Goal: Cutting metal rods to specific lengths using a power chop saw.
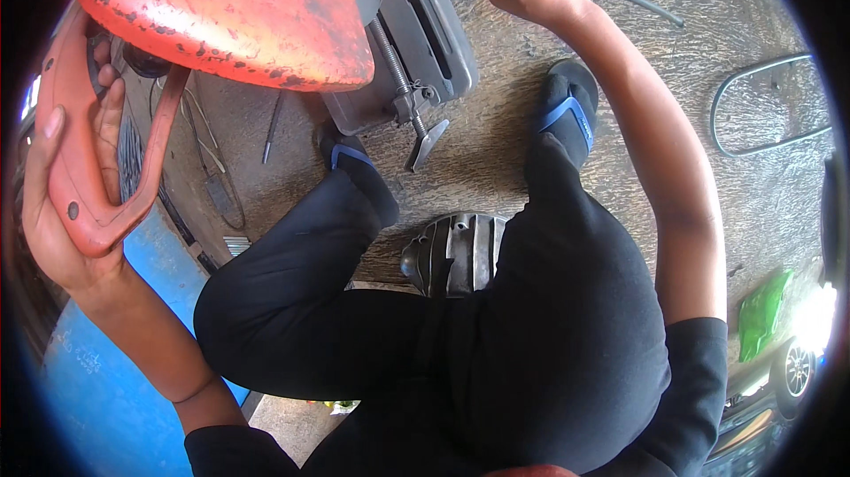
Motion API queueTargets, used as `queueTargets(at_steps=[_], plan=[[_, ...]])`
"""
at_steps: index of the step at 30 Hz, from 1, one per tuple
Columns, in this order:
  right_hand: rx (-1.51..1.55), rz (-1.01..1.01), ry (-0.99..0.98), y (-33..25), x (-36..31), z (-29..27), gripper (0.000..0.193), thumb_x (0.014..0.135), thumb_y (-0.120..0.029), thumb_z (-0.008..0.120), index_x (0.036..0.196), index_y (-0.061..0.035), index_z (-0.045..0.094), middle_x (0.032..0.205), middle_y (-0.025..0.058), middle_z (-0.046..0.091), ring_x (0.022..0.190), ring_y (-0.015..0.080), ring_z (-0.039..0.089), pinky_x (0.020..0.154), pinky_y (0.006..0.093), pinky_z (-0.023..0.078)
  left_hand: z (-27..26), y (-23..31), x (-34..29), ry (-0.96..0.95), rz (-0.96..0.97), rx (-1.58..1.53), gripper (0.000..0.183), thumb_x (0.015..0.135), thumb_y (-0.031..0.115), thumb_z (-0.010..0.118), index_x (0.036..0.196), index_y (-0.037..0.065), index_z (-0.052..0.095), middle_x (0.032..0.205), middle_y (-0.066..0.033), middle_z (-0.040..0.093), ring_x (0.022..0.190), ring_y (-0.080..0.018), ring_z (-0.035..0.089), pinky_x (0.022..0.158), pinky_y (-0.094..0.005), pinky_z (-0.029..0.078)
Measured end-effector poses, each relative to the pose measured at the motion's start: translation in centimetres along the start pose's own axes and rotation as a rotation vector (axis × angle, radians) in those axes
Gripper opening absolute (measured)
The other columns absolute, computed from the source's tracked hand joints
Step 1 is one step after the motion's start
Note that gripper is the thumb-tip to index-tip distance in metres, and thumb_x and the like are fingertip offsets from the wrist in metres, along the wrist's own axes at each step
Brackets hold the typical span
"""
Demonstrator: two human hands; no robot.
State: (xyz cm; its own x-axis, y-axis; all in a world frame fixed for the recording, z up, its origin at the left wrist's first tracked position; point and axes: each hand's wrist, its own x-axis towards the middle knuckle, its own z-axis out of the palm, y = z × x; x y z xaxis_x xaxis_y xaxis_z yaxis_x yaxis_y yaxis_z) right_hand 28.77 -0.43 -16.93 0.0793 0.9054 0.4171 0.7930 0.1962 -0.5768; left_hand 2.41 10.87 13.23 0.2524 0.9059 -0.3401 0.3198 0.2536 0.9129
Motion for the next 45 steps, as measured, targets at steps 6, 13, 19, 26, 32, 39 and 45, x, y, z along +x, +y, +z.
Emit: queueTargets(at_steps=[6,13,19,26,32,39,45], plan=[[-0.139,-0.094,-0.013,0.5,0.5,-0.6,0.013,0.076,-0.021,0.062,0.071,-0.0100,0.057,0.065,0.0078,0.055,0.060,0.0295,0.058,0.050,0.0406,0.047,-0.7,0.2,0.1,-0.043,0.017,0.067,0.052,0.091,0.011,0.047,0.135,-0.010,0.029,0.130,-0.0260,0.045,0.125,-0.0320,0.044,0.107,-0.0430,0.035],[-0.172,-0.296,0.083,1.4,1.9,-1.5,0.011,0.072,-0.018,0.063,0.070,-0.0103,0.056,0.066,0.0056,0.055,0.065,0.0256,0.059,0.051,0.0379,0.047,-0.5,0.4,0.2,0.016,-0.026,-0.026,0.051,0.091,0.010,0.045,0.135,-0.010,0.029,0.130,-0.0264,0.045,0.125,-0.0323,0.044,0.108,-0.0427,0.034],[-0.192,-0.460,0.031,2.3,3.7,-2.3,0.010,0.073,-0.018,0.062,0.068,-0.0101,0.058,0.067,0.0057,0.056,0.066,0.0246,0.059,0.052,0.0364,0.048,0.3,0.1,0.0,-0.032,0.035,-0.012,0.053,0.091,0.009,0.043,0.135,-0.013,0.025,0.133,-0.0292,0.040,0.126,-0.0333,0.042,0.110,-0.0439,0.032],[-0.171,-0.494,0.015,2.6,4.5,-2.7,0.011,0.075,-0.018,0.062,0.070,-0.0094,0.057,0.068,0.0063,0.057,0.066,0.0250,0.060,0.052,0.0366,0.048,0.5,0.0,0.1,0.040,0.064,0.023,0.054,0.091,0.009,0.043,0.135,-0.014,0.023,0.134,-0.0302,0.038,0.126,-0.0342,0.042,0.110,-0.0441,0.031],[0.012,0.082,-0.234,1.5,2.4,-1.0,0.019,0.081,-0.020,0.057,0.074,-0.0019,0.055,0.072,0.0195,0.059,0.072,0.0389,0.059,0.059,0.0466,0.046,0.2,0.2,0.3,-0.084,0.014,-0.060,0.053,0.090,0.009,0.044,0.134,-0.014,0.025,0.133,-0.0288,0.040,0.123,-0.0321,0.046,0.108,-0.0431,0.034],[0.429,0.486,-0.174,-1.3,-1.6,1.3,0.033,0.089,-0.026,0.044,0.093,0.0017,0.062,0.062,0.0114,0.053,0.058,0.0207,0.053,0.058,0.0360,0.042,-0.1,0.3,0.6,0.001,0.083,0.141,0.053,0.089,0.009,0.049,0.133,-0.013,0.029,0.125,-0.0269,0.048,0.114,-0.0301,0.053,0.102,-0.0388,0.041],[0.472,0.564,-0.197,-3.5,-2.7,1.6,0.030,0.089,-0.026,0.049,0.088,0.0007,0.063,0.071,0.0227,0.061,0.071,0.0375,0.062,0.068,0.0437,0.048,0.4,0.0,0.3,-0.061,0.068,0.035,0.053,0.089,0.009,0.048,0.133,-0.014,0.030,0.126,-0.0286,0.047,0.115,-0.0321,0.053,0.101,-0.0393,0.042]])
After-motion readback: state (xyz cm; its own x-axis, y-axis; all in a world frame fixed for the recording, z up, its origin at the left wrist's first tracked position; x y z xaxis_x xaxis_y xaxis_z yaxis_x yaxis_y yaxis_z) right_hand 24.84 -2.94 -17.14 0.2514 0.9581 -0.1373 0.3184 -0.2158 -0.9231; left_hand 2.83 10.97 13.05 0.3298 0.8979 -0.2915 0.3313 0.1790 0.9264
